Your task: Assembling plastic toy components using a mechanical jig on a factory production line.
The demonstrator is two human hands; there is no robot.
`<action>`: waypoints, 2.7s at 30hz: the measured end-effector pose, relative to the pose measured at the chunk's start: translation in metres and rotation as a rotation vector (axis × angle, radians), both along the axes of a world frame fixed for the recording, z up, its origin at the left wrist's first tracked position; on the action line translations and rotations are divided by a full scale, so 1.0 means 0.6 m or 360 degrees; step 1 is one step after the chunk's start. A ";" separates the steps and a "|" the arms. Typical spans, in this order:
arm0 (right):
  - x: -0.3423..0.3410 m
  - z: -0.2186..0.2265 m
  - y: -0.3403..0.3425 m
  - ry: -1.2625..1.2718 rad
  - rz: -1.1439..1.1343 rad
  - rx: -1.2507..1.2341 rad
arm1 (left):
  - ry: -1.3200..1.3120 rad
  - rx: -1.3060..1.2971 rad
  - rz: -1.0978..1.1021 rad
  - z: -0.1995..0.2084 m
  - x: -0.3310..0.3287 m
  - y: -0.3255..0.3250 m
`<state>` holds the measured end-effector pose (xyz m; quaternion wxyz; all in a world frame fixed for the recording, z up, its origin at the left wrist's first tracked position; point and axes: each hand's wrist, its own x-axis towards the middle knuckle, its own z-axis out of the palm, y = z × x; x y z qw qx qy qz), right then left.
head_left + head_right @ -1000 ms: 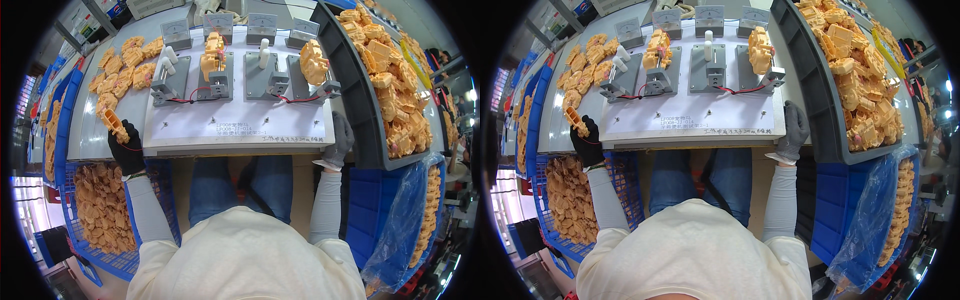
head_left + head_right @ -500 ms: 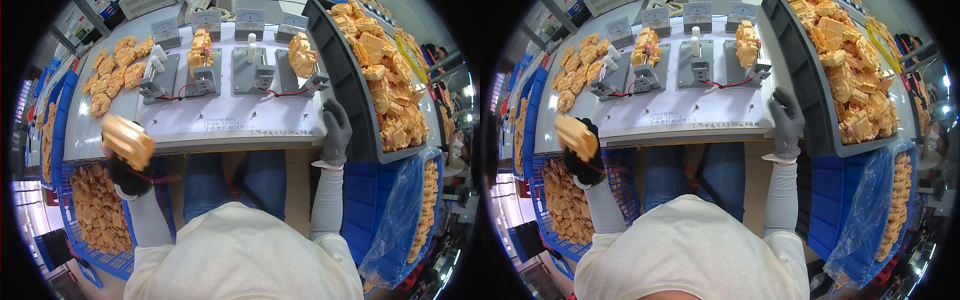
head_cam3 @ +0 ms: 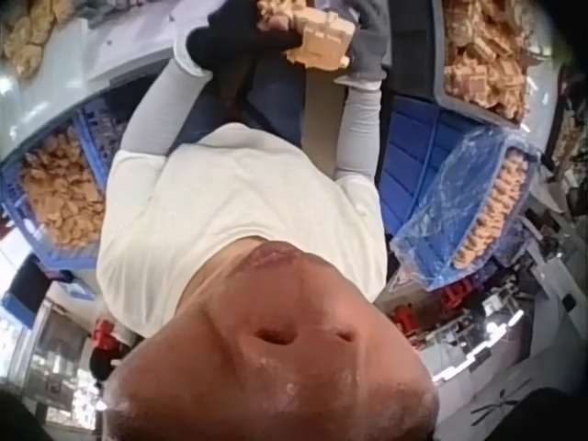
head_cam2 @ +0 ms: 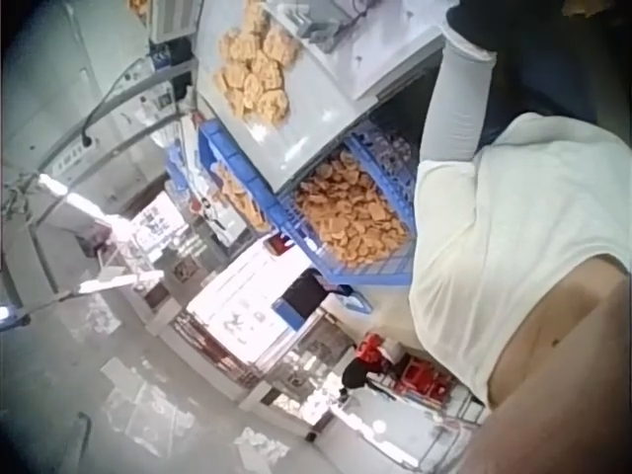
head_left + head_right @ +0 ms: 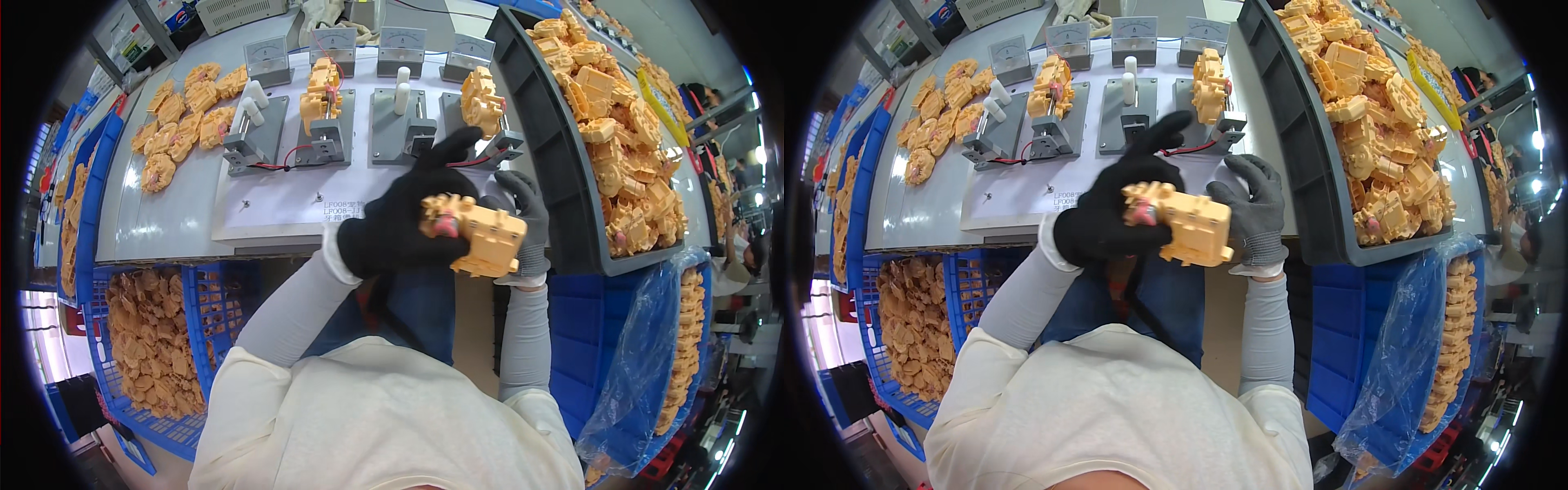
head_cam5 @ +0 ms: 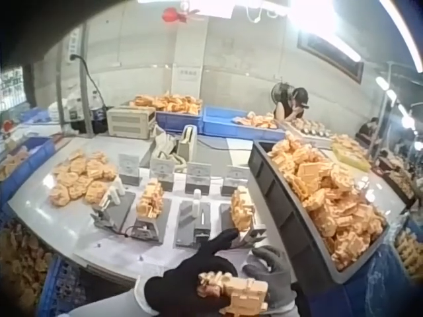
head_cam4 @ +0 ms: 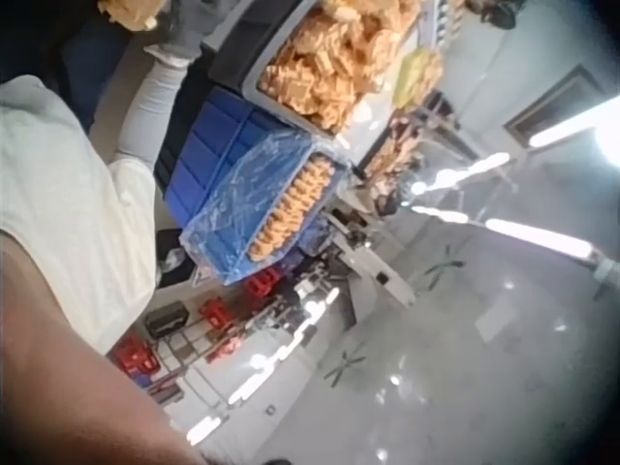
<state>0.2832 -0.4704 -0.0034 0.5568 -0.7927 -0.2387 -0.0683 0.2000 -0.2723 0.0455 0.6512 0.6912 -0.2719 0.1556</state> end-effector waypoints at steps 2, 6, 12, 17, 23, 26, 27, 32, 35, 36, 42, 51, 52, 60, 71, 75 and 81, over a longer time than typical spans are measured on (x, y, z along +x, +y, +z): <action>-0.001 0.006 -0.004 -0.0094 0.0068 -0.0042 | 0.0074 0.0022 -0.0018 0.003 0.013 -0.017; -0.001 0.010 -0.006 -0.0213 0.0260 0.0111 | -0.0086 0.0183 0.0041 -0.003 0.039 -0.046; 0.030 0.056 -0.023 0.0455 0.0077 0.0433 | -0.0159 0.0025 0.0054 -0.026 0.062 -0.069; 0.059 0.189 0.047 0.0385 0.0205 -0.0109 | -0.0187 -0.0038 0.0050 -0.032 0.058 -0.072; 0.112 0.215 0.111 -0.0206 0.0115 -0.1082 | -0.0164 -0.0022 0.0116 -0.017 0.060 -0.078; 0.109 0.241 0.066 -0.0584 -0.0057 -0.0197 | -0.0190 -0.0001 0.0082 -0.021 0.061 -0.076; 0.075 0.284 0.047 -0.0533 -0.0329 -0.0222 | -0.0183 0.0017 0.0097 -0.022 0.059 -0.071; 0.169 0.315 -0.168 -0.0813 -0.1094 0.0005 | -0.0044 0.0037 0.0174 -0.020 0.050 -0.071; 0.222 0.301 -0.322 -0.0570 -0.1735 -0.0666 | -0.0041 -0.0014 0.0347 -0.003 0.020 -0.087; 0.249 0.280 -0.375 -0.0431 -0.1828 -0.0814 | 0.0136 0.0101 0.0355 -0.006 0.006 -0.085; 0.356 0.179 -0.567 -0.0114 -0.1291 -0.1330 | 0.0809 -0.0554 0.0169 0.061 -0.033 -0.077; 0.023 0.221 -0.060 -0.0899 -0.0534 -0.0486 | 0.0160 -0.0191 0.0542 0.122 0.010 0.020; 0.009 0.188 -0.023 -0.0836 -0.0329 -0.0422 | 0.0263 -0.0487 0.0417 0.139 0.024 0.021; -0.031 0.108 0.090 -0.0863 -0.0809 -0.0350 | 0.0220 -0.0030 0.0561 0.162 0.144 0.046; -0.020 0.086 0.100 -0.0817 -0.0909 -0.0249 | -0.0105 0.1200 0.1210 0.117 0.221 -0.019; -0.008 0.081 0.087 -0.0947 -0.0730 -0.0188 | -0.0117 0.1276 0.1089 0.126 0.215 -0.044; -0.017 0.081 0.062 -0.0775 -0.0355 0.0074 | -0.0127 0.1363 0.1150 0.120 0.224 -0.042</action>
